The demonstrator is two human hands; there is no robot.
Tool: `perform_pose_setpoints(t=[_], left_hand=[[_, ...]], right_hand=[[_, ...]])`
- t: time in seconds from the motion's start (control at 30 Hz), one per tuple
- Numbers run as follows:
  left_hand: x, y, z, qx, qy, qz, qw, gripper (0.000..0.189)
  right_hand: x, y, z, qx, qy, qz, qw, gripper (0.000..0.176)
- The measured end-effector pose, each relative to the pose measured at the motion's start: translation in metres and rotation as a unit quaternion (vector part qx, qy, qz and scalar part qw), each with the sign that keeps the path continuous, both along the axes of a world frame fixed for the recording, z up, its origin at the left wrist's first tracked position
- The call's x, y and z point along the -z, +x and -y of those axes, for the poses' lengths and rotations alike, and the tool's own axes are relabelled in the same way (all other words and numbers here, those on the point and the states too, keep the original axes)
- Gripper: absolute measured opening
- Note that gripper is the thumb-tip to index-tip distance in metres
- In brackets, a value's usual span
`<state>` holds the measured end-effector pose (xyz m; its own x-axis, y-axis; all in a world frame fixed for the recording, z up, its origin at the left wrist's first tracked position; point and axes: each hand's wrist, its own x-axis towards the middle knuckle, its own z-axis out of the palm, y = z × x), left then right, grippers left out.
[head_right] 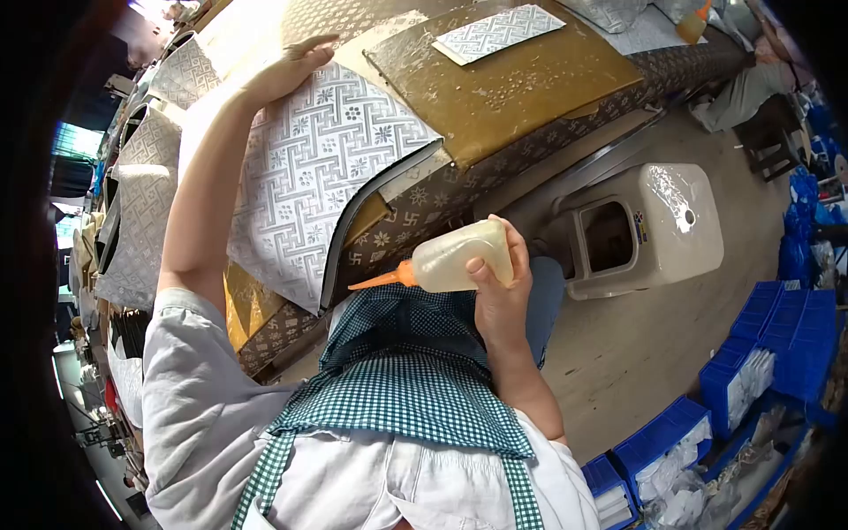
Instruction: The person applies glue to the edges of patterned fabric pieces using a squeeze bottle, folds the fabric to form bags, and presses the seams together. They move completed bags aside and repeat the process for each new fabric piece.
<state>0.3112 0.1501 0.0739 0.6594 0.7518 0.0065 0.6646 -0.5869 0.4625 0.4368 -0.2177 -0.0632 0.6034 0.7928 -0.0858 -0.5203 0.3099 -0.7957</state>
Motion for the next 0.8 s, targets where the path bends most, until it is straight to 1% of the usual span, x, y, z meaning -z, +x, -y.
perform_pose_setpoints(t=[0.03,0.07,0.17,0.23,0.27,0.3,0.33,0.37,0.43,0.5,0.57,0.63,0.73,0.8], left_hand=[[0.004,0.010,-0.014,0.025,0.027,-0.042,0.998,0.046],[0.008,0.016,-0.024,0.014,0.028,-0.060,0.998,0.038],[0.003,0.020,-0.029,0.017,0.001,-0.065,0.998,0.031],[-0.015,0.016,-0.030,0.030,-0.027,0.053,0.998,0.028],[-0.031,0.011,-0.026,0.017,0.021,0.097,0.995,0.027],[-0.057,0.006,-0.015,0.017,0.080,0.137,0.987,0.028],[-0.082,0.000,0.004,0.002,0.138,0.176,0.975,0.027],[-0.098,-0.008,0.014,-0.004,0.173,0.236,0.956,0.027],[-0.111,-0.021,0.023,0.011,0.173,0.374,0.911,0.028],[-0.102,-0.029,0.028,0.030,0.161,0.477,0.863,0.029],[-0.079,-0.030,0.030,0.040,0.153,0.533,0.831,0.030],[-0.060,-0.026,0.033,0.036,0.150,0.552,0.819,0.030],[-0.046,-0.023,0.033,0.023,0.148,0.558,0.816,0.032],[-0.042,-0.022,0.030,0.017,0.148,0.561,0.815,0.032]], right_hand=[[-0.001,0.003,0.003,0.016,0.000,-0.002,1.000,0.076],[-0.001,0.006,0.006,0.027,0.005,-0.001,1.000,0.076],[-0.004,0.016,0.013,0.060,0.009,0.000,0.998,0.075],[-0.011,0.025,0.013,0.076,0.020,0.012,0.997,0.073],[-0.013,0.029,0.013,0.083,0.024,0.016,0.996,0.071],[-0.014,0.033,0.012,0.096,0.034,0.013,0.995,0.069],[-0.025,0.035,0.010,0.119,0.020,0.019,0.992,0.070],[-0.035,0.038,0.007,0.143,0.007,0.026,0.989,0.070],[-0.037,0.047,0.002,0.178,0.032,0.045,0.982,0.071],[-0.044,0.054,-0.005,0.208,0.049,0.073,0.974,0.070],[-0.044,0.059,-0.014,0.233,0.060,0.134,0.961,0.069],[-0.038,0.067,-0.024,0.245,0.071,0.209,0.944,0.067],[-0.039,0.067,-0.029,0.254,0.022,0.268,0.929,0.065],[-0.035,0.065,-0.027,0.242,0.018,0.278,0.930,0.064]])
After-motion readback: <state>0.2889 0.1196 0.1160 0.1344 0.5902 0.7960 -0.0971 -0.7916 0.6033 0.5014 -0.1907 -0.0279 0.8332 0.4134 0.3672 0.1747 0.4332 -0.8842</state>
